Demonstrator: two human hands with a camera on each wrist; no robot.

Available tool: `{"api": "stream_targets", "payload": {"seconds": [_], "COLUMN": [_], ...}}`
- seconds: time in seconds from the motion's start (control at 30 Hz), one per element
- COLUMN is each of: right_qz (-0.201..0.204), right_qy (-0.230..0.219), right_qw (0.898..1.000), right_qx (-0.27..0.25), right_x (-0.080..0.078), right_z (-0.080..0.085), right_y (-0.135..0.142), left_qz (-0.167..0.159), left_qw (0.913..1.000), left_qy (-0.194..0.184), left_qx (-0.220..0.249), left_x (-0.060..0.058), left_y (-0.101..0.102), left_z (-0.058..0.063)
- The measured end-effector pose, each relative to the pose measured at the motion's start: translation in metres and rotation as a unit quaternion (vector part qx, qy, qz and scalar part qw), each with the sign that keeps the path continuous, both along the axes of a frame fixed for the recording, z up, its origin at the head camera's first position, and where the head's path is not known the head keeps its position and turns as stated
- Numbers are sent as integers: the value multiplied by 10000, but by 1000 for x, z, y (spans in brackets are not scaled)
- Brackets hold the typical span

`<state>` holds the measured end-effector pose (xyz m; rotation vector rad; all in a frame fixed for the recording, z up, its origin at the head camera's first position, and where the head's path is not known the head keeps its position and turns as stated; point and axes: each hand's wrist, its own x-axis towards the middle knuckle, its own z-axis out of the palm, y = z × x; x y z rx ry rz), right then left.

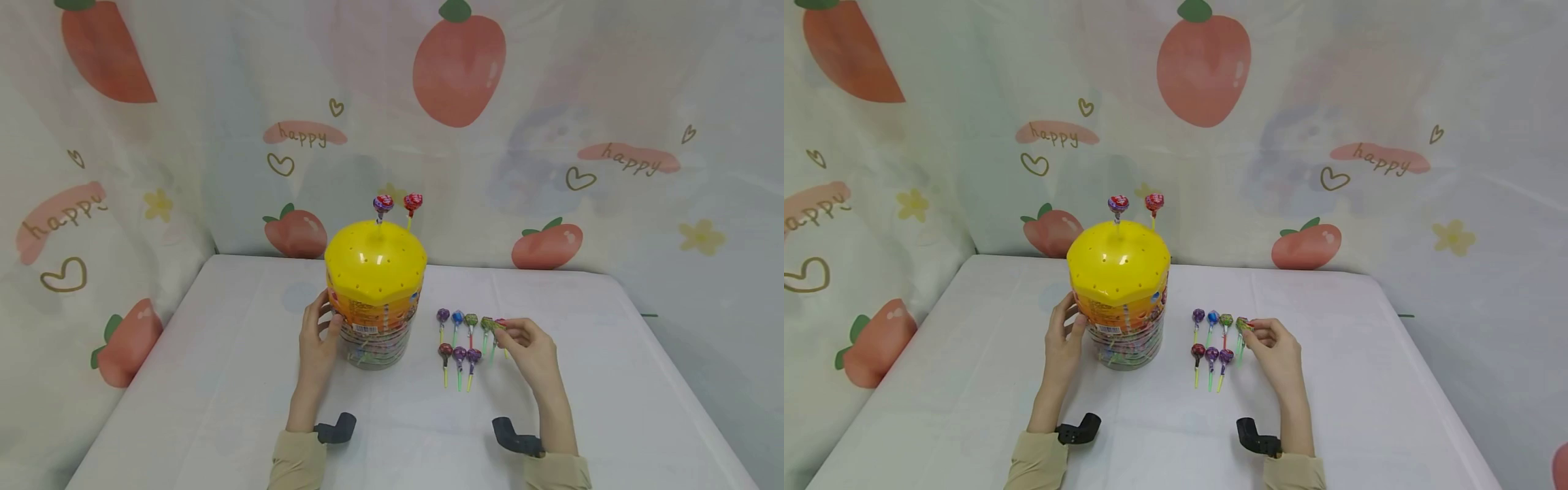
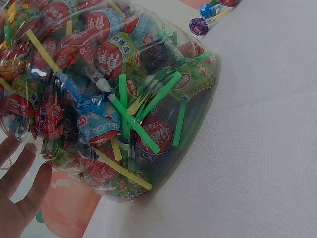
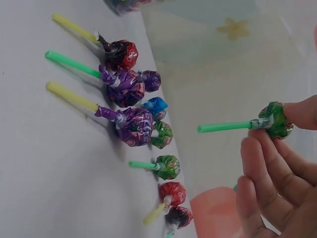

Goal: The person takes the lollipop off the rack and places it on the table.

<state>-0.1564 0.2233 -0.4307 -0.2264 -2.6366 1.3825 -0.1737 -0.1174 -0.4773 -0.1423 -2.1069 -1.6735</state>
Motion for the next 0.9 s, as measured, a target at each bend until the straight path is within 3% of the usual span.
{"api": "stream_targets", "payload": {"seconds": [0.37, 0.9], "right_qz": [22, 500], "right_qy": [-909, -1405], "right_qw": [9944, 9810], "right_qx": [537, 1241], "right_x": [-5, -2], "right_z": [-14, -27], "right_y": [6, 9], "left_qz": [-11, -17], "left_qw": [10000, 9999], "left_qy": [28, -105], "left_qx": [51, 60], "left_x": [1, 1], "left_y": [-1, 0], "left_z": [0, 2]}}
